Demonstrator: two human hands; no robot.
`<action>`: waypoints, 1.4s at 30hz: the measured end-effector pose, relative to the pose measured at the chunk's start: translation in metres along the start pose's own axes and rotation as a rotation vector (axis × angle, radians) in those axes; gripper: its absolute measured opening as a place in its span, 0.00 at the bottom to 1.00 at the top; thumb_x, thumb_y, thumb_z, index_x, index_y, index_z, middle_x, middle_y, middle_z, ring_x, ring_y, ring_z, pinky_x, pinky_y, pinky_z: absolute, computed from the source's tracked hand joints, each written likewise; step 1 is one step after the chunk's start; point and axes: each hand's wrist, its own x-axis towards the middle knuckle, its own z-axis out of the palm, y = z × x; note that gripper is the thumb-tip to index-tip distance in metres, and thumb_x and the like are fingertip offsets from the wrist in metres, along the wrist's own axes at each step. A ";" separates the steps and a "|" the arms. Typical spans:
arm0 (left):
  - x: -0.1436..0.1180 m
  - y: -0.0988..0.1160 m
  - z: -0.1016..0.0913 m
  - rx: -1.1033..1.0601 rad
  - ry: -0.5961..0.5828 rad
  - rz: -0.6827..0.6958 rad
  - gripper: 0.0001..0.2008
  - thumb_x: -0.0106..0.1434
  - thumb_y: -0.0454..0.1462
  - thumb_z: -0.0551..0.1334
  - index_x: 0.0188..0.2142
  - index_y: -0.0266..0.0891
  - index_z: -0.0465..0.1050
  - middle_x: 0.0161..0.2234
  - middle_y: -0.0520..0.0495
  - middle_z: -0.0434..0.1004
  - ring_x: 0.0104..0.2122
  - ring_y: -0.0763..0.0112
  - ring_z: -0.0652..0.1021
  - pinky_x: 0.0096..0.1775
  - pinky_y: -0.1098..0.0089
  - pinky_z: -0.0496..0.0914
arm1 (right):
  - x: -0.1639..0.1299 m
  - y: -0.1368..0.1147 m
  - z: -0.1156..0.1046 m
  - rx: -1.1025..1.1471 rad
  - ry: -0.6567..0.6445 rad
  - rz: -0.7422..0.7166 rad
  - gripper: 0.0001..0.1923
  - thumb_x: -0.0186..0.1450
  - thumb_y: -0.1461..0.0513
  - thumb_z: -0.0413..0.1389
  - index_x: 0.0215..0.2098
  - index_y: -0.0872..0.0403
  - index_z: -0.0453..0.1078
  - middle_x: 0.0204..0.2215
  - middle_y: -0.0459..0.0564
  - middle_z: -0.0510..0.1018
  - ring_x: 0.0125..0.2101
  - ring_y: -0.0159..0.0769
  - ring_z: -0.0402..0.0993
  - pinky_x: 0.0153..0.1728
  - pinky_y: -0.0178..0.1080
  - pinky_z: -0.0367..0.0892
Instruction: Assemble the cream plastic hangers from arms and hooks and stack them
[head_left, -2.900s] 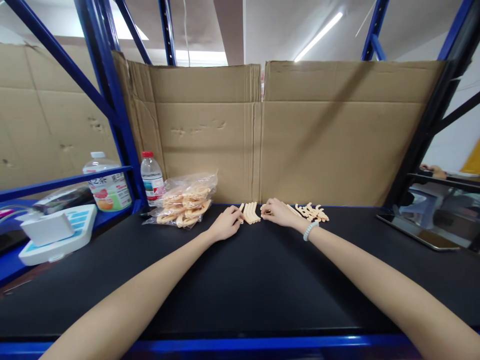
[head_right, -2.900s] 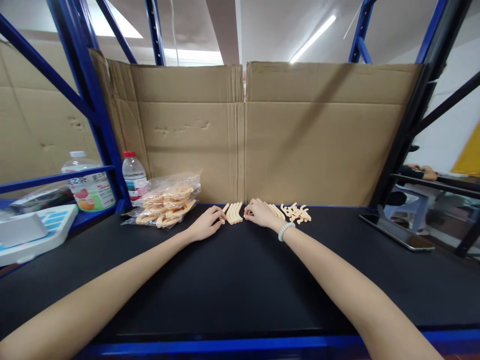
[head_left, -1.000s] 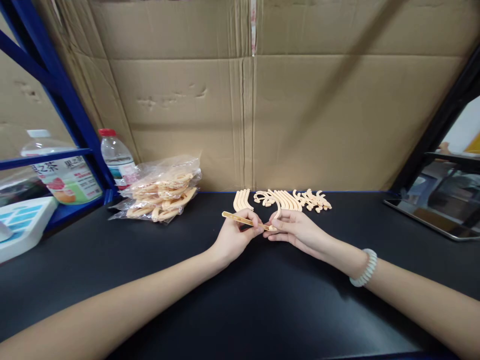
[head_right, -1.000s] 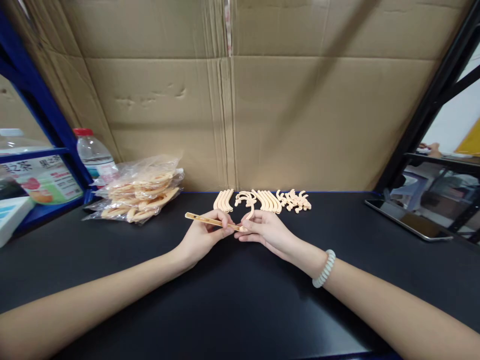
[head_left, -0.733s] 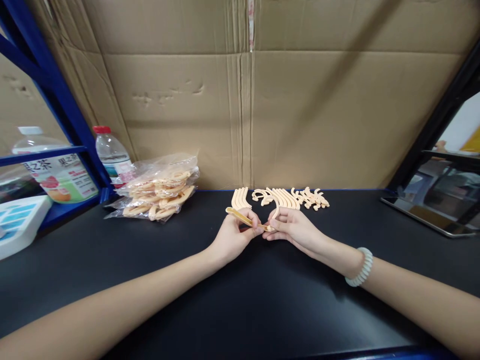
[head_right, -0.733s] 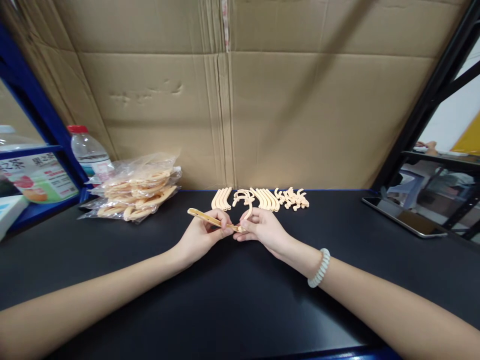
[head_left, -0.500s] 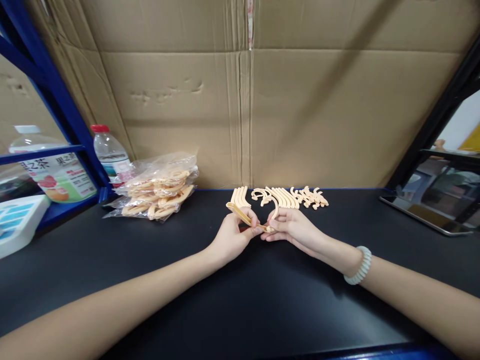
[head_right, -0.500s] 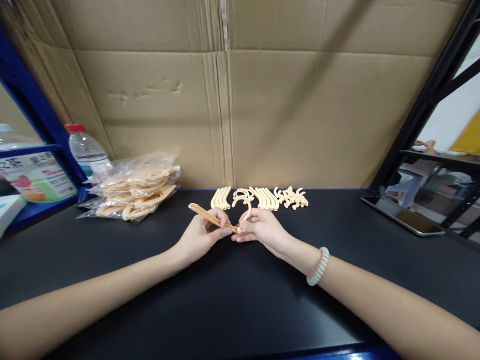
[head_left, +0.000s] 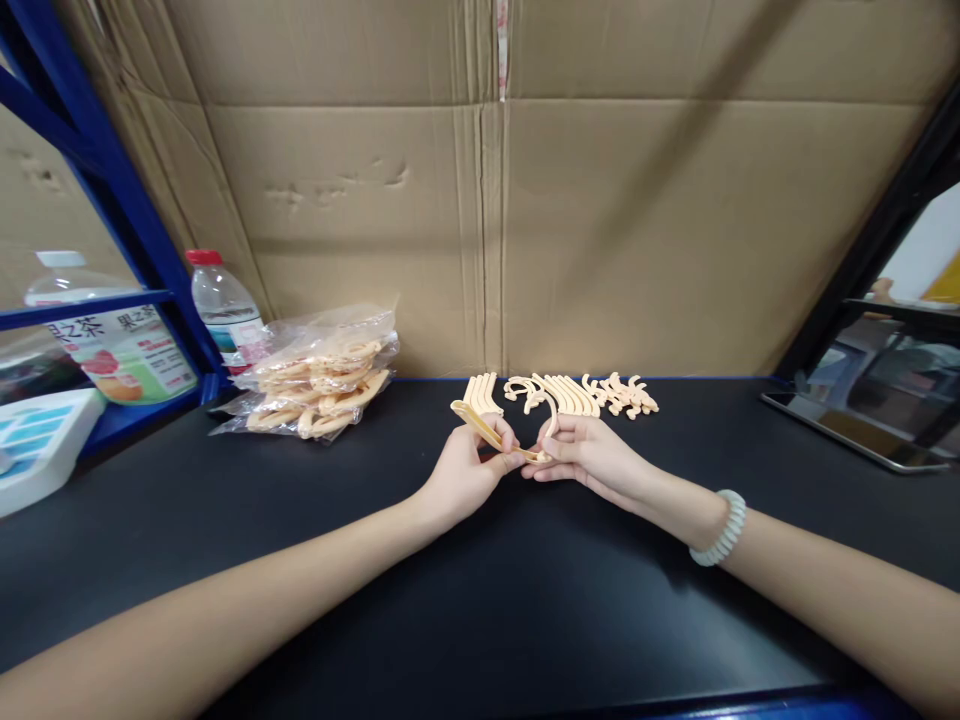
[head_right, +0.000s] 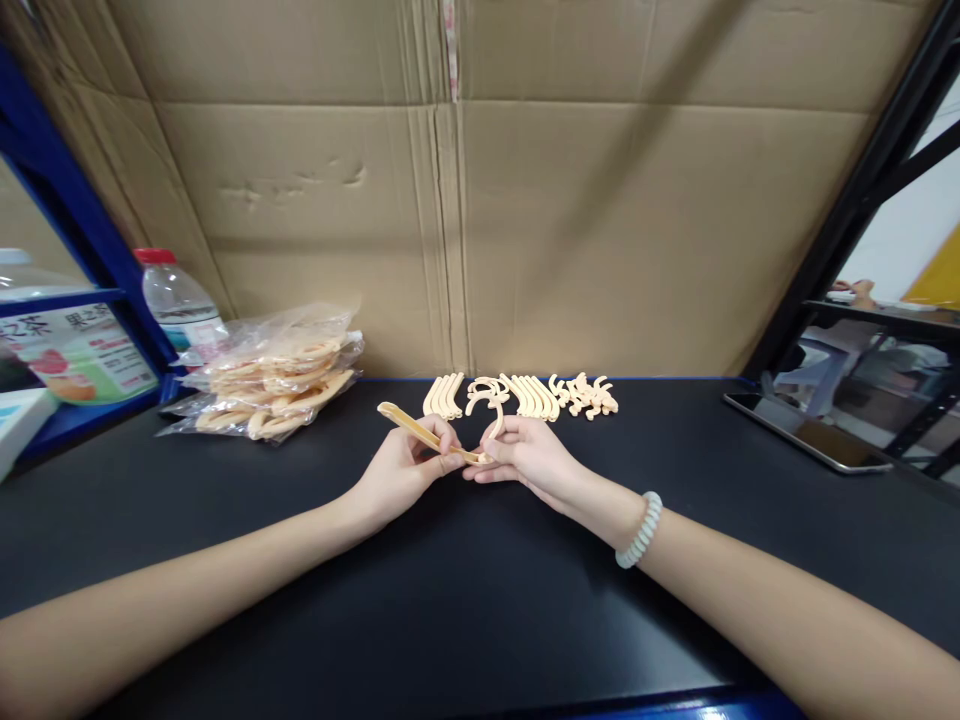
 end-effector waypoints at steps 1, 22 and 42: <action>0.000 0.000 0.000 -0.005 0.000 -0.004 0.10 0.50 0.34 0.65 0.22 0.39 0.61 0.25 0.53 0.69 0.29 0.70 0.72 0.34 0.69 0.66 | 0.000 0.001 0.001 -0.011 0.015 -0.014 0.16 0.53 0.56 0.66 0.27 0.55 0.65 0.25 0.48 0.77 0.30 0.40 0.80 0.39 0.42 0.74; -0.002 -0.001 0.006 -0.196 0.028 -0.123 0.16 0.50 0.35 0.70 0.34 0.37 0.64 0.30 0.53 0.73 0.31 0.72 0.76 0.38 0.67 0.70 | -0.002 0.002 0.009 -0.196 0.100 -0.202 0.15 0.52 0.55 0.66 0.24 0.55 0.68 0.21 0.43 0.70 0.19 0.26 0.64 0.17 0.30 0.63; -0.003 0.002 0.005 -0.317 0.132 -0.214 0.17 0.49 0.34 0.72 0.34 0.36 0.66 0.28 0.51 0.76 0.31 0.71 0.78 0.40 0.66 0.73 | 0.051 -0.002 -0.074 -1.284 0.114 -0.651 0.09 0.62 0.65 0.54 0.32 0.51 0.77 0.37 0.54 0.79 0.44 0.47 0.68 0.49 0.51 0.61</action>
